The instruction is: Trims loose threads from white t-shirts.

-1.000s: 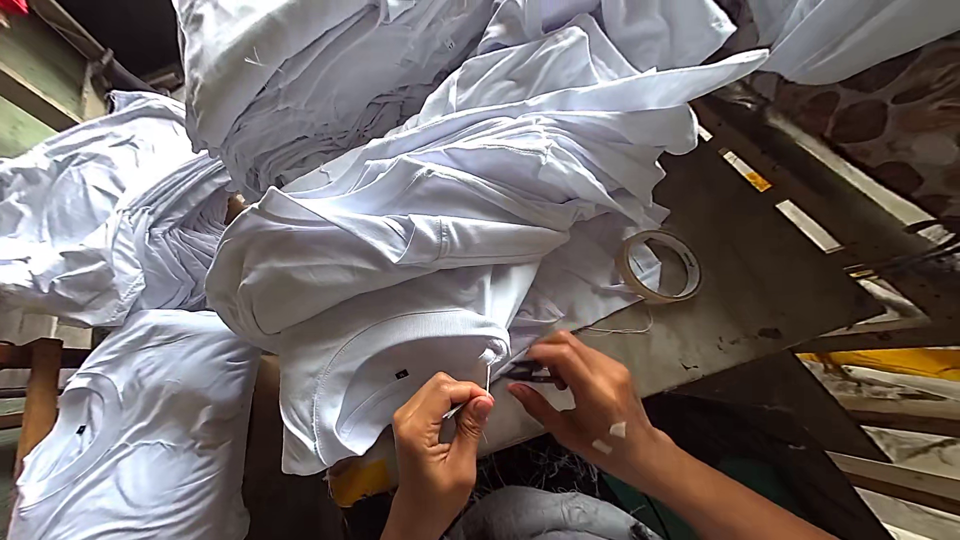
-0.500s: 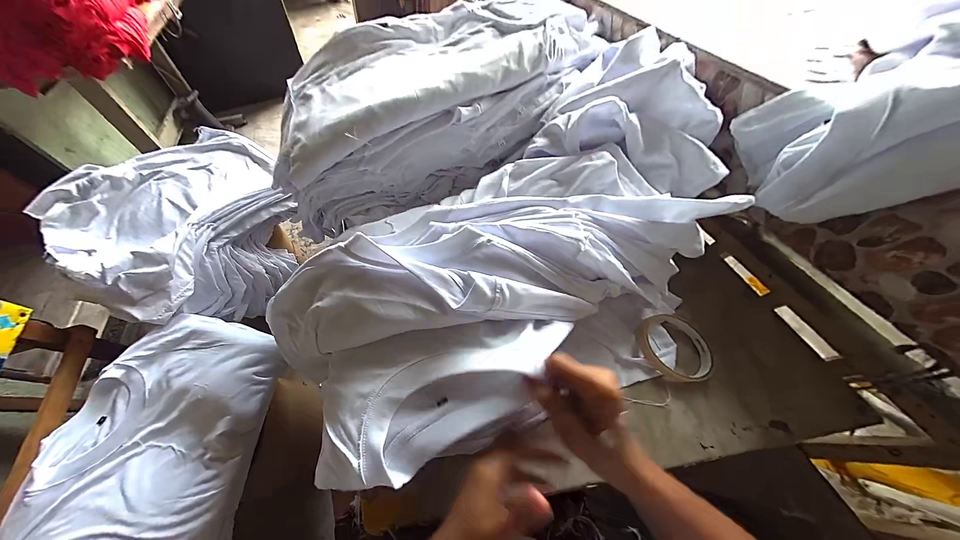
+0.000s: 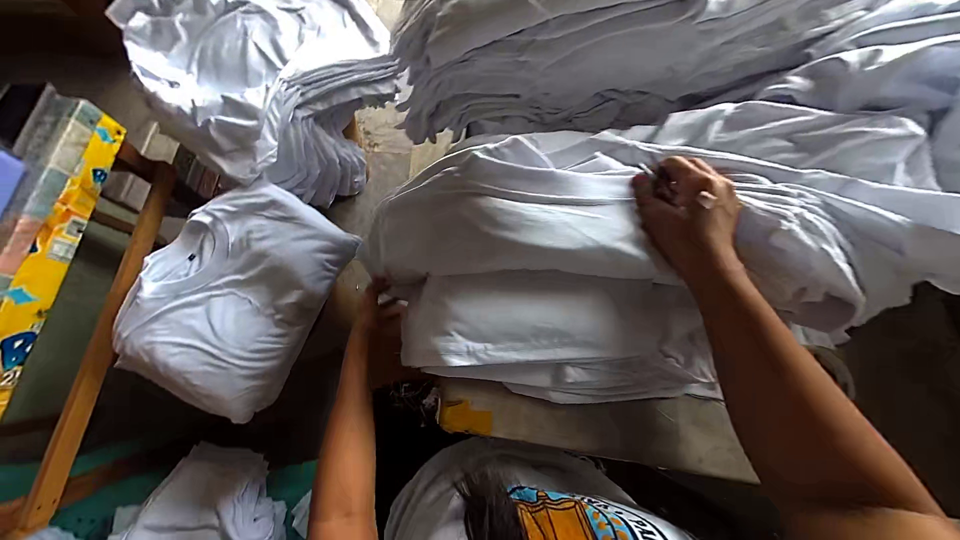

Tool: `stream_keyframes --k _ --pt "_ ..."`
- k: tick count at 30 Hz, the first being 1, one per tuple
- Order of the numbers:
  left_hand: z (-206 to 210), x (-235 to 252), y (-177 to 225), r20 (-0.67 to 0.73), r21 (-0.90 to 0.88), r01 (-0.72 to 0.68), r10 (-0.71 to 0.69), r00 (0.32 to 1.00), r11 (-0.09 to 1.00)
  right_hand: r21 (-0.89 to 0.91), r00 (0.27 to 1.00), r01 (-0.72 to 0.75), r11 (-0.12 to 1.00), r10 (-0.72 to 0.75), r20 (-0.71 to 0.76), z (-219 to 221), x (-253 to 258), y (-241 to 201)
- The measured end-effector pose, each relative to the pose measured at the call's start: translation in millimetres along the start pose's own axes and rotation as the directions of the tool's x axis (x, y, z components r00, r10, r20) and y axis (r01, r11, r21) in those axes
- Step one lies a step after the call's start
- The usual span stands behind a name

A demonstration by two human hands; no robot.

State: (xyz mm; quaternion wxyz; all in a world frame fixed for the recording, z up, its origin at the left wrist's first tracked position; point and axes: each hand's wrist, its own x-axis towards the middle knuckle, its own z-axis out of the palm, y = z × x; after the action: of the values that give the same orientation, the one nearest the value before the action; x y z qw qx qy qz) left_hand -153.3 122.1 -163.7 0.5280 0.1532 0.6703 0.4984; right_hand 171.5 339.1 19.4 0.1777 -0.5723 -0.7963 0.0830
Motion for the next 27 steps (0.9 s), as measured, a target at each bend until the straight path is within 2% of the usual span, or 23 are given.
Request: stream_keyframes --k 2,3,5,7,9,10,12,14,16,19,21,22,23,25,27 --pt "8 -16 -35 0.093 -0.189 0.063 -0.046 0.995 0.980 0.012 1.000 -0.006 1.000 0.006 -0.017 0 -3 0" --pt "14 -21 -52 0.117 -0.273 0.041 -0.009 0.993 0.961 0.013 0.999 -0.017 1.000 0.018 -0.030 1 -4 0" --pt "30 -44 -57 0.151 -0.466 -0.037 0.121 0.981 0.884 0.003 0.998 -0.046 0.999 0.047 -0.052 1 -6 -1" --pt "39 -62 -49 0.217 -0.693 0.086 0.094 0.972 0.716 0.000 0.997 -0.063 0.998 0.063 -0.042 0 -7 -2" --pt "30 -63 -54 0.302 -0.754 0.212 0.042 0.952 0.622 -0.013 0.997 -0.070 0.997 0.070 -0.035 -1 -7 -4" --pt "21 -63 -57 0.334 -0.734 0.239 0.031 0.942 0.636 -0.019 0.997 -0.076 0.997 0.075 -0.031 -1 -6 -4" --pt "9 -73 -53 0.347 -0.630 0.226 0.009 0.938 0.743 -0.024 0.996 -0.080 0.997 0.079 -0.039 0 -4 -4" --pt "7 -94 -41 0.263 -0.515 0.147 -0.008 0.965 0.844 -0.031 0.995 -0.085 0.996 0.083 -0.047 1 -3 -3" --pt "6 -113 -36 0.224 -0.462 0.091 0.017 0.974 0.882 -0.039 0.995 -0.085 0.996 0.083 -0.046 1 -4 -4" --pt "-6 -127 -64 0.203 -0.425 -0.010 0.105 0.974 0.905 -0.041 0.997 -0.067 0.997 0.065 -0.048 0 -7 -3" --pt "-27 -133 -97 0.151 -0.340 -0.048 0.105 0.983 0.939 -0.044 0.997 -0.060 0.997 0.057 -0.057 0 -8 -4" --pt "-39 -137 -113 0.098 -0.239 -0.047 0.073 0.993 0.970 -0.048 0.996 -0.064 0.997 0.061 -0.058 0 -8 -5" --pt "-51 -139 -125 0.029 -0.058 -0.035 0.036 0.999 0.998 -0.055 0.996 -0.074 0.996 0.072 -0.047 0 -8 -6" --pt "-72 -141 -129 -0.081 0.341 0.056 -0.030 0.996 0.938 -0.078 0.996 -0.089 0.993 0.091 0.021 -6 -5 -9" --pt "-75 -136 -111 -0.114 0.386 0.040 0.005 0.993 0.921 -0.053 0.994 -0.046 0.998 0.051 0.098 -18 12 2"
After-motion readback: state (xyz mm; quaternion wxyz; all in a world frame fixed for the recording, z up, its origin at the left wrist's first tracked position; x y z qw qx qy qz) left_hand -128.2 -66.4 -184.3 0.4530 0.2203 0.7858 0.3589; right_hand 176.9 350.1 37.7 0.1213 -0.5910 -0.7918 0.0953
